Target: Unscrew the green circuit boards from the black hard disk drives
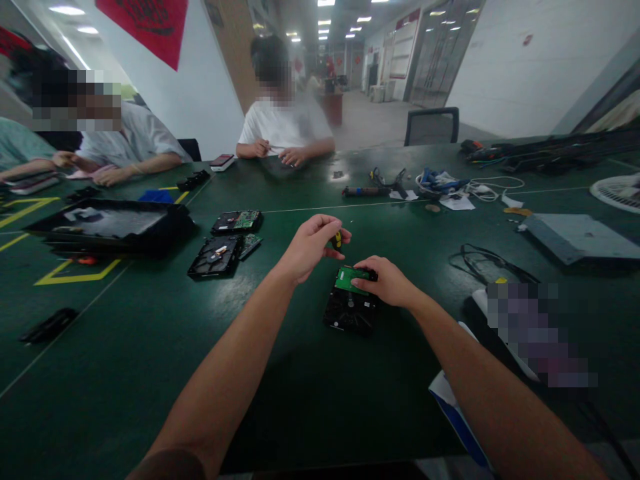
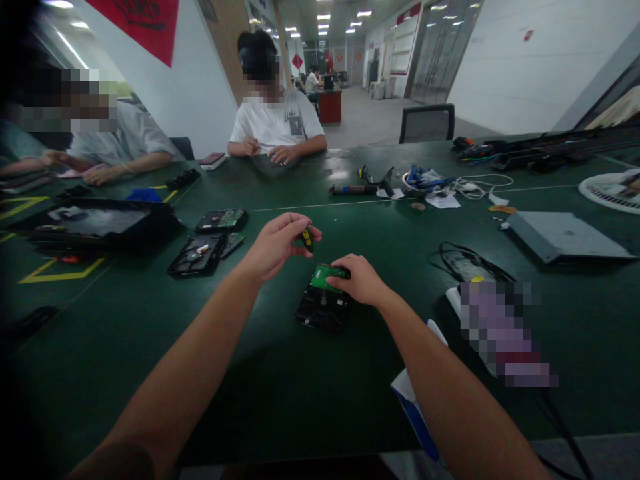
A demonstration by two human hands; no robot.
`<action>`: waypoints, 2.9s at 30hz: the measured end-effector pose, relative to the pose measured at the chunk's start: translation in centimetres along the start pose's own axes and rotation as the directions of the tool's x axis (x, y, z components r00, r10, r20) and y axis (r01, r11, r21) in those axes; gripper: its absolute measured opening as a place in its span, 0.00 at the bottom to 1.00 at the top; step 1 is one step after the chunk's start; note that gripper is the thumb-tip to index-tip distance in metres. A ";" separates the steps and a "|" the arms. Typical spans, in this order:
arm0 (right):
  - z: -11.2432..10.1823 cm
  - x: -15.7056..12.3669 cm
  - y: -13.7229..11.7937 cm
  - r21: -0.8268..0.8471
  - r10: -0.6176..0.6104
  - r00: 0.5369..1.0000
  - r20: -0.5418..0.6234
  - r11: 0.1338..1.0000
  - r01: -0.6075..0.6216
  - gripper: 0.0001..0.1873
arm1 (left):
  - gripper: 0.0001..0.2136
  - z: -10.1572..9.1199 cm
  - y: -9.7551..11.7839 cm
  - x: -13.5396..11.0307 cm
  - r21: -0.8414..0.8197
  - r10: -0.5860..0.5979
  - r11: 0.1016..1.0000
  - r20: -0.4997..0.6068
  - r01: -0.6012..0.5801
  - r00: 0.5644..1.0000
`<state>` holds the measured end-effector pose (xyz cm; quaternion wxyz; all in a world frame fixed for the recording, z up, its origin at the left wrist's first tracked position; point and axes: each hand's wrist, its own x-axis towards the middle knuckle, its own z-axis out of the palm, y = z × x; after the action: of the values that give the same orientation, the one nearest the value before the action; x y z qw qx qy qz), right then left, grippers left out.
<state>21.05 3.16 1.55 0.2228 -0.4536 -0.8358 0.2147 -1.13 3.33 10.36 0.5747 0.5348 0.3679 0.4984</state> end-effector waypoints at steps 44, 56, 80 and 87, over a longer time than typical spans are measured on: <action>0.2 0.0 0.3 0.022 -0.031 0.999 -0.012 0.999 0.032 0.17 | 0.05 -0.1 -0.1 0.2 -0.053 0.052 0.997 0.054 -0.049 0.997; 0.0 0.1 0.1 0.029 -0.027 1.000 -0.005 0.999 0.027 0.16 | 0.10 -0.1 -0.4 0.2 0.155 0.125 0.980 0.001 -0.124 0.992; -0.1 0.0 -0.1 0.045 -0.021 1.000 0.000 0.999 0.021 0.16 | 0.08 -0.2 -0.4 0.3 0.091 0.113 0.989 0.020 -0.114 0.993; 0.0 0.0 0.2 0.035 -0.020 1.000 -0.001 0.999 0.020 0.16 | 0.10 -0.6 -0.3 0.3 0.201 0.136 0.969 0.036 -0.141 0.990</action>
<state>21.14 3.22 1.42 0.2330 -0.4414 -0.8362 0.2271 -1.56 3.75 10.01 0.4847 0.6207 0.3723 0.4912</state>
